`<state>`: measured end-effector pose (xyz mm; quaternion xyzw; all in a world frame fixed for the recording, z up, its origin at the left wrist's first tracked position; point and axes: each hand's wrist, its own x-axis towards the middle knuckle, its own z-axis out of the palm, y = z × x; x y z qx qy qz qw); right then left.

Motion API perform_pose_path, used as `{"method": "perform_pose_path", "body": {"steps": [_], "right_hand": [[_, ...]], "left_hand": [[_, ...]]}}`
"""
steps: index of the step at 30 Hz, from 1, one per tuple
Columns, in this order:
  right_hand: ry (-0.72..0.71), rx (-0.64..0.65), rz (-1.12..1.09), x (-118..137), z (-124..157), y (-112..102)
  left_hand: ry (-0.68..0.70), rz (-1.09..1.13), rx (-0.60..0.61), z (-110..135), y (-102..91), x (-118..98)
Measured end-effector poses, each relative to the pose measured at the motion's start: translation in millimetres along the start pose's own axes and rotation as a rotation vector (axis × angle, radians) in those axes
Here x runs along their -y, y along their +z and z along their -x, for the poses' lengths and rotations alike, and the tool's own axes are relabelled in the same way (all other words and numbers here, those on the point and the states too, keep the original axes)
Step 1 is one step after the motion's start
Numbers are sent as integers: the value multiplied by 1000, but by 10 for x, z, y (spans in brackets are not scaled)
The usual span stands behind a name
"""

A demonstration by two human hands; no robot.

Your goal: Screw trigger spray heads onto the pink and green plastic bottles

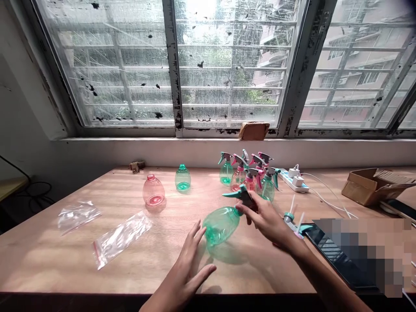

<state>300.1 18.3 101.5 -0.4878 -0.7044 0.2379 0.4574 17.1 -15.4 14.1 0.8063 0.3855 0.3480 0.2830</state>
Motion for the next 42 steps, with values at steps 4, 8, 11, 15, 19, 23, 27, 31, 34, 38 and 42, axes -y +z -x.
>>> {"method": "perform_pose_path", "body": {"steps": [4, 8, 11, 15, 19, 23, 27, 31, 34, 38, 42], "right_hand": [[-41, 74, 529, 157, -512, -11], [54, 98, 646, 89, -1122, 127], [127, 54, 715, -41, -1512, 294], [151, -47, 770, -176, -1823, 520], [57, -172, 804, -183, -1903, 725], [-164, -127, 786, -56, -1893, 1076], [-257, 50, 692, 68, -2038, 1559], [-106, 98, 568, 76, -2344, 1888], [-46, 130, 495, 12, -2476, 1997], [-53, 136, 451, -33, -2342, 2043], [-104, 171, 445, 40, -1874, 1933]], "left_hand": [[32, 5, 33, 5, -8, 8], [27, 41, 61, -5, -57, -35], [-8, 61, 92, -9, -95, -106], [-45, 65, 92, -5, -115, -163], [-39, 94, 115, -8, -107, -136], [-37, 103, 123, -17, -105, -127], [-30, 95, 146, -18, -108, -134], [-35, 116, 157, -8, -115, -150], [-24, 158, 172, -8, -134, -187], [-12, 220, 196, -14, -136, -169], [-3, 232, 118, 8, -61, -40]]}}
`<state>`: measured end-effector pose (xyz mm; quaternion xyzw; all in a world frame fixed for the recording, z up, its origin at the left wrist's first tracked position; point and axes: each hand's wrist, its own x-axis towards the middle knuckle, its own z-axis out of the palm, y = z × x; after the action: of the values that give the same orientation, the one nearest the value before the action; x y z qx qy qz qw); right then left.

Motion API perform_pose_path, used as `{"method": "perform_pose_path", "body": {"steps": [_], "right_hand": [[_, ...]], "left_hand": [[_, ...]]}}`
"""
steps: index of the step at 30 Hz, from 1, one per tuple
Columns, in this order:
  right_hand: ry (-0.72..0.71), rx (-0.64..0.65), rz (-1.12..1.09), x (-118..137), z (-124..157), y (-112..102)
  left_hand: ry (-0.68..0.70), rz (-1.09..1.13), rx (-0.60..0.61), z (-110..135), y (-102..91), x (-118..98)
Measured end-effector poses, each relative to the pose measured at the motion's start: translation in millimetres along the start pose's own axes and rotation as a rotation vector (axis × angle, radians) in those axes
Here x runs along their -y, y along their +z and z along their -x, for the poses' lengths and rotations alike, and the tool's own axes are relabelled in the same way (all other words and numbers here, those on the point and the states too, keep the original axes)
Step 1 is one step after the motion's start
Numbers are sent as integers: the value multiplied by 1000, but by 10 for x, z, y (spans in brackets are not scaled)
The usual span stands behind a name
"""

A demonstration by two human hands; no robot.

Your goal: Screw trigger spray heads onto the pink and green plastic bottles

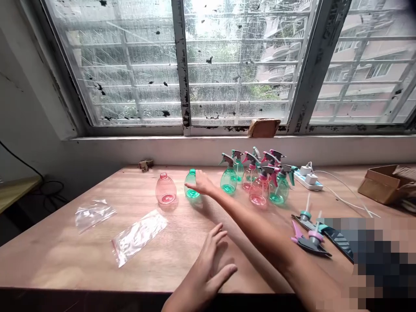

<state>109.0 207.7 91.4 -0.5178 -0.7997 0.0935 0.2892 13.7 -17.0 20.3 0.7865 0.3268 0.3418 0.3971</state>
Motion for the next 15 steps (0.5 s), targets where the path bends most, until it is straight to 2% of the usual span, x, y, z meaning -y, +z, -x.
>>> {"method": "perform_pose_path", "body": {"steps": [2, 5, 6, 7, 8, 11, 13, 15], "right_hand": [[-25, 18, 5, 4, 387, -113], [-11, 20, 22, -98, 1116, -368], [6, 13, 27, -155, 1371, -463], [28, 2, 33, -216, 1617, -552], [47, -11, 37, -277, 1845, -631], [35, -38, -29, -411, 2379, -768], [27, -14, -93, -453, 2590, -780], [8, 42, -115, -487, 2701, -766]], "left_hand": [[14, 1, -124, 10, 30, 58], [57, -60, -406, 1, 54, 87], [72, -92, -461, -10, 59, 89], [82, -128, -464, -22, 65, 92], [89, -172, -417, -35, 75, 97], [123, -372, -162, -59, 145, 135], [161, -515, -84, -59, 204, 177], [172, -587, -94, -52, 243, 223]]}}
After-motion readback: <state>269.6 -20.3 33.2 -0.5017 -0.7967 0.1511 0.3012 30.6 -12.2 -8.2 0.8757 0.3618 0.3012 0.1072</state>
